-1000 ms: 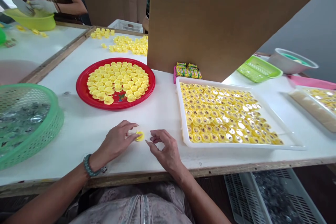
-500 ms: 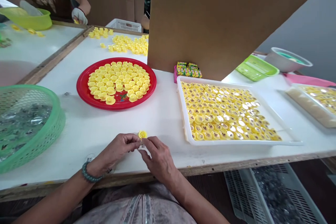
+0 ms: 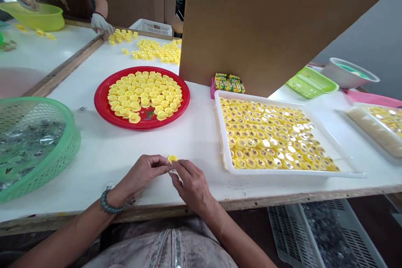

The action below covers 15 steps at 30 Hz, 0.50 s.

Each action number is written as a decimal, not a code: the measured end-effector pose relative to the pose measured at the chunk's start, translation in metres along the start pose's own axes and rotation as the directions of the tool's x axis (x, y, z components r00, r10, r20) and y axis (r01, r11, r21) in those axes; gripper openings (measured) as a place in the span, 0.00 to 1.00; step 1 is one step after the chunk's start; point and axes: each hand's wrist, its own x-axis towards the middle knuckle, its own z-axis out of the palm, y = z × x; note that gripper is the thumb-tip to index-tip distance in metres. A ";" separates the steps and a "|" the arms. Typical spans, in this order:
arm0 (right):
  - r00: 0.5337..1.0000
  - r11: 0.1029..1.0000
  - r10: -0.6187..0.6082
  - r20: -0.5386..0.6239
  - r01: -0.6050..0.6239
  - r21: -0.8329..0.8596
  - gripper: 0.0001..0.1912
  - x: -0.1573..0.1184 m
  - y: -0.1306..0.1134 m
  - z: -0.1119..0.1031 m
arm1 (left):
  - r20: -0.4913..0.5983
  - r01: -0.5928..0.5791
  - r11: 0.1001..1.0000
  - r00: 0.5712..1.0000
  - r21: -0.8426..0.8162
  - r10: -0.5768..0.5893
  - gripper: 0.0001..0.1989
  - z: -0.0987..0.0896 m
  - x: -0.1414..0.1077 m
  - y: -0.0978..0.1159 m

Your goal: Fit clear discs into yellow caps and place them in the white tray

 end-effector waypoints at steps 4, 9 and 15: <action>0.996 0.999 0.043 -0.081 -0.042 0.018 0.17 0.004 0.001 -0.002 | -0.062 -0.017 1.000 0.998 -0.002 0.017 0.09 0.003 -0.002 -0.001; 0.994 0.994 0.100 -0.045 -0.098 0.045 0.14 0.002 0.001 -0.004 | -0.055 -0.022 0.997 0.998 -0.072 0.018 0.10 0.006 -0.004 -0.005; 0.993 0.987 0.097 0.070 -0.105 0.119 0.18 -0.001 0.000 -0.007 | 0.003 0.023 0.981 1.000 -0.193 -0.023 0.10 0.004 -0.004 -0.002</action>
